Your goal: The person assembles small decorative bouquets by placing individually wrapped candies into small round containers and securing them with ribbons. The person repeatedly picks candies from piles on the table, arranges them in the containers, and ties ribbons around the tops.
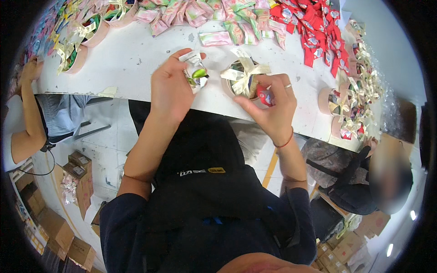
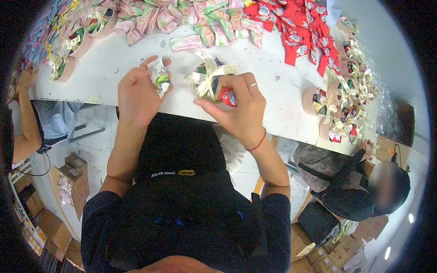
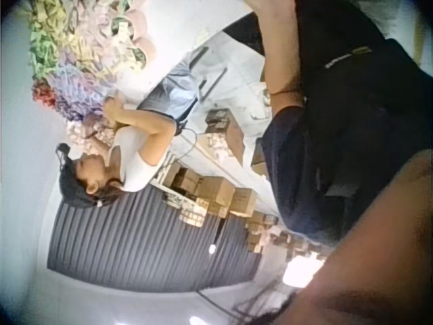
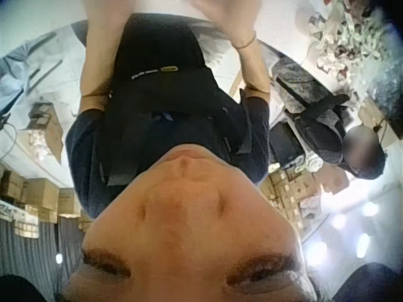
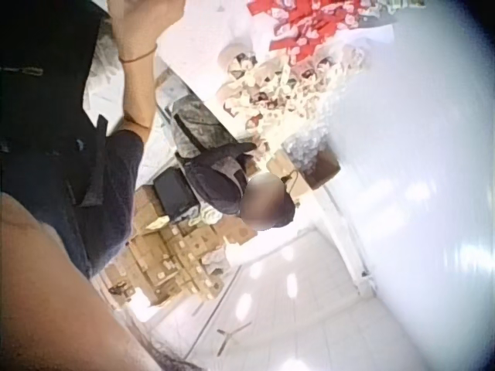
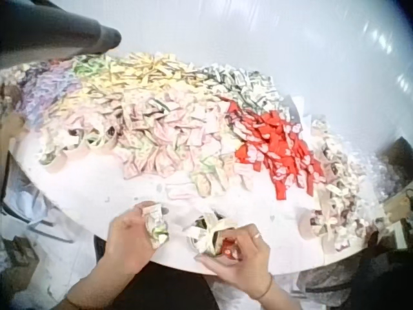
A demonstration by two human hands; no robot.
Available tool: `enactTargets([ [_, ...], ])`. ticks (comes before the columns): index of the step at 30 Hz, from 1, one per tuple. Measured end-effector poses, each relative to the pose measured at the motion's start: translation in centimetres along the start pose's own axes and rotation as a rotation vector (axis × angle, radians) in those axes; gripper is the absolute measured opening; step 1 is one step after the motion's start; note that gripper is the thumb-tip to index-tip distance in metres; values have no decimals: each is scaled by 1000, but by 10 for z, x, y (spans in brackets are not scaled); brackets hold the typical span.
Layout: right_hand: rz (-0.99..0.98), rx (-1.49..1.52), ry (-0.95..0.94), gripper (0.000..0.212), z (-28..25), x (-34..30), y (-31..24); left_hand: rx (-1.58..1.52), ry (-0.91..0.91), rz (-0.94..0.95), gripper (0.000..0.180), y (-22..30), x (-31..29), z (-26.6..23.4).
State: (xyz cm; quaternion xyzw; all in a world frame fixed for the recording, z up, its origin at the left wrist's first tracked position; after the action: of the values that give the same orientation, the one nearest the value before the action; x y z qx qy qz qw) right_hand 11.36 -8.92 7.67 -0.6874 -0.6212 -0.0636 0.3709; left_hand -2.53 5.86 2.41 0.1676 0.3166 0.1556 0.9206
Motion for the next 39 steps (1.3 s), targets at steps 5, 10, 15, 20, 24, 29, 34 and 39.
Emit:
enactTargets([
  [5,102,80,56,30,15,-4,3,470,42,354,41,-16,-15,13],
  [10,131,111,-64,21,10,8,-2,572,-11,344,31,-22,-15,-8],
  [15,91,93,-109,20,19,12,8,629,23,431,24,-10,-10,3],
  [20,109,107,-151,20,13,14,12,760,58,679,17,-1,-12,16],
  [24,154,185,-207,25,10,17,15,1203,-110,804,19,0,-20,29],
  [29,6,287,-242,25,5,18,16,1149,-192,1081,20,30,-15,38],
  [34,-5,315,-255,21,5,17,20,1031,-158,998,15,25,-17,26],
  [39,48,344,-225,20,5,19,17,1081,-207,947,16,12,-24,5],
])
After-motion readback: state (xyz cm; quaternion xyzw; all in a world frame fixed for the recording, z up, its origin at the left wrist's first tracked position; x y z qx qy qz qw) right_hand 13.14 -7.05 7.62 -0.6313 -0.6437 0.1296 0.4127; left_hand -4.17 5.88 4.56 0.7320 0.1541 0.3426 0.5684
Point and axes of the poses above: each hand's wrist, its own x-axis towards the middle knuckle, its own z-axis out of the palm, y = z × x, the point moved 4 cm from there along x, towards the middle knuckle, and after that the axes turned 14 degrees about -z, right-handed, at the moved point
